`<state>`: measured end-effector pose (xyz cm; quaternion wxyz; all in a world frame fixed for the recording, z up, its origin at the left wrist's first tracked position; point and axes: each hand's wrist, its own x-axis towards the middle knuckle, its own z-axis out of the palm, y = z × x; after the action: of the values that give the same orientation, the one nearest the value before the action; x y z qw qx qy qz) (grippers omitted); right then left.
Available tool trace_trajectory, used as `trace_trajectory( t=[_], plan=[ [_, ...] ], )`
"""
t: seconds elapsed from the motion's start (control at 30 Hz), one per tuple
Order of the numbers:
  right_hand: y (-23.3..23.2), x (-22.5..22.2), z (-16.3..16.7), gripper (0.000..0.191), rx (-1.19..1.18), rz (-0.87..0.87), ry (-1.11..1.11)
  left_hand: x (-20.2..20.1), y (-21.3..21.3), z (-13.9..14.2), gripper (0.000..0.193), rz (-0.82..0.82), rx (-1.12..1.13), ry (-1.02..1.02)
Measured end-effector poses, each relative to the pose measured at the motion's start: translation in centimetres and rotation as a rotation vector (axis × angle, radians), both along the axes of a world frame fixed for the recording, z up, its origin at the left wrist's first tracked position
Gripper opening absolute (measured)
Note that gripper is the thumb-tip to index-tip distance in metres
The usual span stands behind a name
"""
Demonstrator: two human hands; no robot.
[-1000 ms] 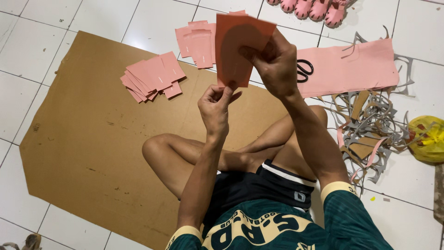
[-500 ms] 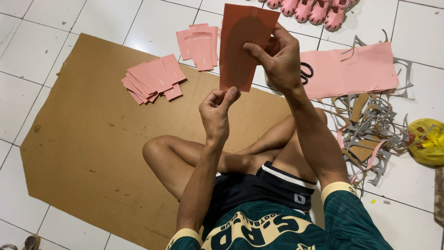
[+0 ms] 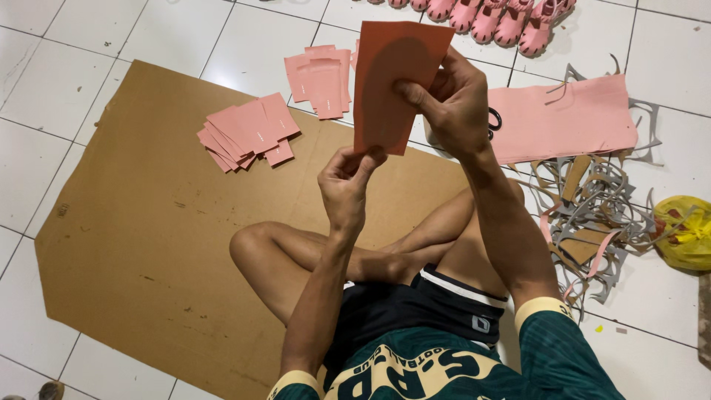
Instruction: The person sits on the floor and repeatedly places a grey insole onto a pink rectangular sheet, presses the edges, and sets the assembled unit aside. The person handles multiple pink sheets and grey insoles, stacking the finished units nearby.
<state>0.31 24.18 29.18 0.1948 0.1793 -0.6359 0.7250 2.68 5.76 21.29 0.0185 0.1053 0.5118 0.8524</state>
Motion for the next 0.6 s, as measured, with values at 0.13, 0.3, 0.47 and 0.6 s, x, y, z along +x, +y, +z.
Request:
trace_trajectory(
  t=[0.13,0.3,0.47,0.6],
  plan=[
    [0.0,0.4,0.7,0.040,0.027,0.027,0.035,0.1,-0.4,2.1,0.031,0.021,0.013,0.146],
    [-0.4,1.0,1.0,0.040,0.038,0.055,0.009,-1.1,-0.8,4.3,0.026,0.067,-0.041,0.181],
    [-0.5,0.7,0.7,0.042,0.040,0.036,-0.033,-1.1,-1.4,4.3,0.027,0.125,-0.204,0.153],
    [-0.3,0.3,-0.4,0.031,0.134,-0.120,-0.146,-1.0,-1.6,3.4,0.027,0.148,-0.253,0.110]
  ],
)
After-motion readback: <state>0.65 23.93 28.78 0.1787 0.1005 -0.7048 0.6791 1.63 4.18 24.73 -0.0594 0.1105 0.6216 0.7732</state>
